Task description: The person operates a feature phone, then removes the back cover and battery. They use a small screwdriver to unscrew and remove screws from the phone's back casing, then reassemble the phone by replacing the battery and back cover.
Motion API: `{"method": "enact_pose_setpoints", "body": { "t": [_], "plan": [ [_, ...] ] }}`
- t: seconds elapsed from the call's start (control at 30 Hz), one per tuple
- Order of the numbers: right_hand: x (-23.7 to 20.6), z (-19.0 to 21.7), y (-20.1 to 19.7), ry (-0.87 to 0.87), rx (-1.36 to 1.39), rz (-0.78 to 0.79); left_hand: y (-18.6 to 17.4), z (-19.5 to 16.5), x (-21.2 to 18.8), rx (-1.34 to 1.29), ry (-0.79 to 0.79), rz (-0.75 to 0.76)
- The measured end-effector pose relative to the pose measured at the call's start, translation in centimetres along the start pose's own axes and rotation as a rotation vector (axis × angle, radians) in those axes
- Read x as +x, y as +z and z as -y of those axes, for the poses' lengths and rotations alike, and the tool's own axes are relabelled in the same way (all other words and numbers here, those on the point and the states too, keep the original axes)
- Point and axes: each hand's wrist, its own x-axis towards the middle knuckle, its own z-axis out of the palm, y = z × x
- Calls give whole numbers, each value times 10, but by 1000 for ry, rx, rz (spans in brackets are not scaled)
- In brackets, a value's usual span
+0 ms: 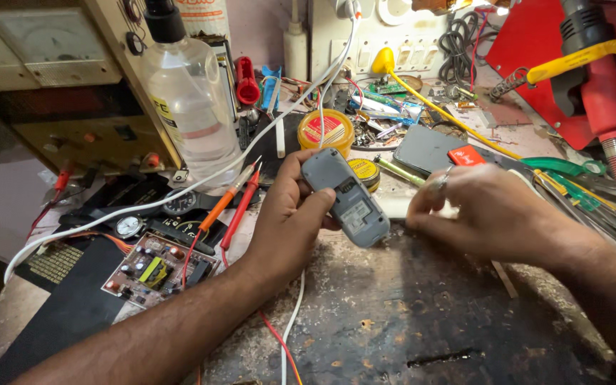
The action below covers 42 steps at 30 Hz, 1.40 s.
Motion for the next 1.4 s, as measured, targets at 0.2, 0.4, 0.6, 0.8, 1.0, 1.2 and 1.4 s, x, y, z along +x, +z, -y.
{"method": "enact_pose_setpoints", "body": {
  "t": [0.2, 0.4, 0.6, 0.8, 1.0, 1.2, 1.4],
  "plan": [
    [4, -17, -4, 165, 711, -263, 3, 0, 1, 102, 90, 28],
    [7, -11, 23, 53, 977, -95, 5, 0, -2, 49, 141, 197],
    [14, 0, 36, 159, 1049, -120, 7, -3, -5, 110, 68, 224],
    [11, 7, 37, 169, 1047, -149, 12, -8, -5, 79, 95, 262],
    [12, 16, 38, 124, 894, -171, 15, -16, -11, 311, 75, 145],
    [-1, 12, 35, -188, 814, -315, 18, -22, -20, 495, 189, 146],
    [-3, 2, 31, -86, 943, -297, 19, -30, -24, 658, 592, 190]
  ]
}}
